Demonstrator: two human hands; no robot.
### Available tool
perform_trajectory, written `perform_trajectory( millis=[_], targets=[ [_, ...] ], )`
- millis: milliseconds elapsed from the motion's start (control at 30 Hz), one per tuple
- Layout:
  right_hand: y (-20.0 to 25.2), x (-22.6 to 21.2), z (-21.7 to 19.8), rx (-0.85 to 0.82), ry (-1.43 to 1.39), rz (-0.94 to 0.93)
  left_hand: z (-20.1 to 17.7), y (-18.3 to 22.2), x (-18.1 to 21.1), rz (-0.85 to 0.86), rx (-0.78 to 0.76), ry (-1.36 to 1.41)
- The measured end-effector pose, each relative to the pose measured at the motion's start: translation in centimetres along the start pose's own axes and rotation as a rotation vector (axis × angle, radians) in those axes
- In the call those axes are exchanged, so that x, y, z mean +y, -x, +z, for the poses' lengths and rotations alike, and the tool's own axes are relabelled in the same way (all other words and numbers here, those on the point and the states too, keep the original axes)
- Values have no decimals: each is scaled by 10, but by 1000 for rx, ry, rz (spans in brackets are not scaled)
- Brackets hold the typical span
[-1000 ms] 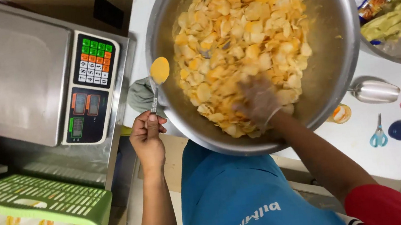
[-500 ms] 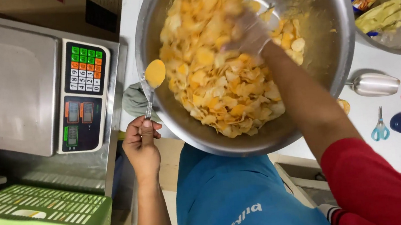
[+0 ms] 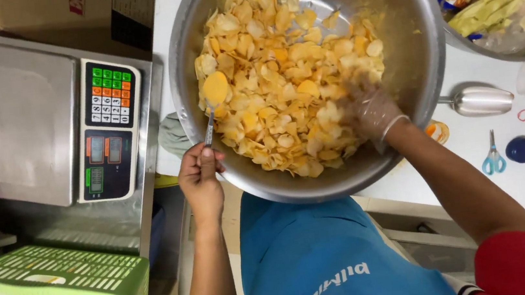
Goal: Mixing seasoned potato chips in a large bowl and filling small plastic vials for packaging.
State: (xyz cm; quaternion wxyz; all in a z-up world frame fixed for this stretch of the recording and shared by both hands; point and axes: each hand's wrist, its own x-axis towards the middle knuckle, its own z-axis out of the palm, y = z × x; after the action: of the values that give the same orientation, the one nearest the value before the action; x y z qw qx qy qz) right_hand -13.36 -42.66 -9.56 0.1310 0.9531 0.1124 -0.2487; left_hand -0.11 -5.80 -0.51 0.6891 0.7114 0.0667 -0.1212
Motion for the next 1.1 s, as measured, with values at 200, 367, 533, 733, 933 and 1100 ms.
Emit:
perform_trajectory(
  millis=[200,367,533,733,933,1100],
  targets=[
    [15,-45,-85,675,-1234,359,81,35,-8,-195,-171,152],
    [1,-87,-50,360,-2405,759,138,90,-35,-284,-387,250],
    [76,-72,3,445,-1881,891,144,125,-41,-303,-640,219],
    [165,-73,-9,563,-571,721,136,149,-49,-353,-661,-315],
    [163,-82,42,733,-30,615,163,186,-62,-229,-875,-664],
    [170,-47,65,642,-471,608,216,206,-77,-73,-1175,-797]
  ],
)
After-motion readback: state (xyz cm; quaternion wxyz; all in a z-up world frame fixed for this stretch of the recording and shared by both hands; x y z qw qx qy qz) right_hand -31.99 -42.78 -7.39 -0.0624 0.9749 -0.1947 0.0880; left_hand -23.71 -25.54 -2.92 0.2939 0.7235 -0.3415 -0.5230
